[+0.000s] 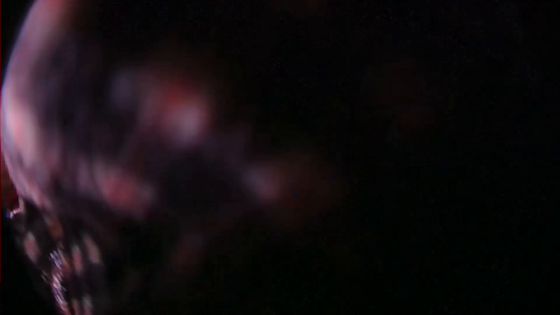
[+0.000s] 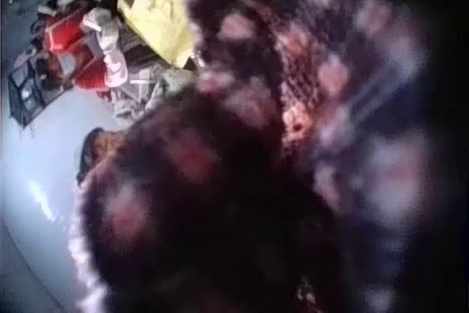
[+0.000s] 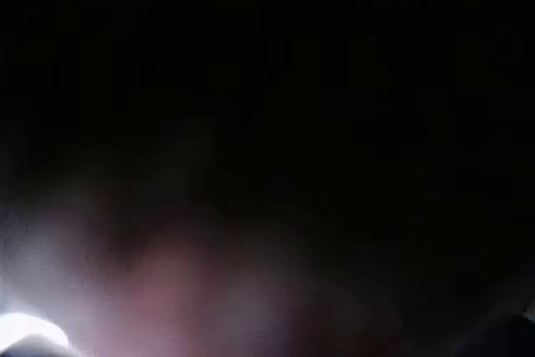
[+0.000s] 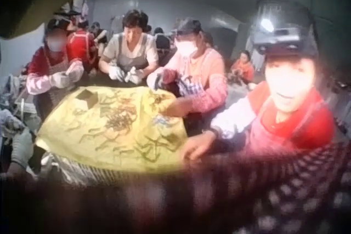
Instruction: The person assembles star-shaped plastic components by positioning metal pieces onto their prongs and fastening them with a screwdriver tool.
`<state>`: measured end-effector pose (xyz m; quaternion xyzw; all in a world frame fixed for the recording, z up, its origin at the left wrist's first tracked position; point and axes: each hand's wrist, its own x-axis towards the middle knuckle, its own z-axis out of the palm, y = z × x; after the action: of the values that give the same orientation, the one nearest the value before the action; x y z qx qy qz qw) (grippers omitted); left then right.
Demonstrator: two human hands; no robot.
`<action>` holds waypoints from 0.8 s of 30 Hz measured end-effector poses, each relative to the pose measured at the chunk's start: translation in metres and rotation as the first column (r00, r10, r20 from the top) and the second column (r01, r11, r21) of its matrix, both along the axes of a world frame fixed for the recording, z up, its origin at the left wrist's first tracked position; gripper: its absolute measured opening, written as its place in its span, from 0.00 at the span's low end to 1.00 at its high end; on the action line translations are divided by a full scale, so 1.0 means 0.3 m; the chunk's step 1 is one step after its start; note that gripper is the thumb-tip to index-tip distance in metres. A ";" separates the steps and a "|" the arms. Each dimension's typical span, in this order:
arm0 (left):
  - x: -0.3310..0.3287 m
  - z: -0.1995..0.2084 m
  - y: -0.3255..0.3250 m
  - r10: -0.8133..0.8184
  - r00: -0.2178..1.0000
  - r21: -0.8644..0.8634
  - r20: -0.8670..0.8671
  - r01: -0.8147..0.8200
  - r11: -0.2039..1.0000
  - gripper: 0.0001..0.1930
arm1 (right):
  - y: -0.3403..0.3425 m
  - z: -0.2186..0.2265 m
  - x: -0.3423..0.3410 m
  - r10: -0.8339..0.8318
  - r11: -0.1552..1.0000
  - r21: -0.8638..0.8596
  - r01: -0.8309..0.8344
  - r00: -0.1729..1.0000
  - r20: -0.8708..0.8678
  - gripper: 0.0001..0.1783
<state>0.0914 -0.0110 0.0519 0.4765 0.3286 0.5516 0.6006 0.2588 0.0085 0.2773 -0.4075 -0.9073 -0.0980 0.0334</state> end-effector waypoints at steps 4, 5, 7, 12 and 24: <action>-0.011 0.010 0.074 0.063 0.998 0.064 -0.029 -0.061 0.996 0.20 | 0.035 -0.024 -0.009 0.016 1.000 0.019 -0.015 0.999 -0.048 0.18; -0.006 0.010 0.079 0.084 0.996 0.071 -0.027 -0.082 0.994 0.20 | 0.039 -0.026 -0.011 0.025 1.000 0.015 -0.024 0.998 -0.051 0.18; -0.001 0.019 0.075 0.138 0.990 0.076 -0.030 -0.135 0.988 0.20 | 0.040 -0.021 -0.014 0.054 0.999 -0.003 -0.054 0.997 -0.060 0.18; -0.213 0.053 0.104 0.312 0.937 0.127 -0.154 -0.295 0.947 0.21 | 0.076 -0.067 -0.149 0.167 0.984 -0.022 -0.175 0.965 -0.202 0.18; -0.433 0.103 0.436 0.164 0.859 0.065 0.485 -0.222 0.973 0.20 | 0.131 -0.094 -0.210 0.121 0.992 0.080 -0.096 0.899 -0.421 0.17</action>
<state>-0.0385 0.1198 0.0828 0.3257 0.1836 0.7277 0.5751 0.1958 0.0479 0.2492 -0.3667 -0.8963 -0.0307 0.2474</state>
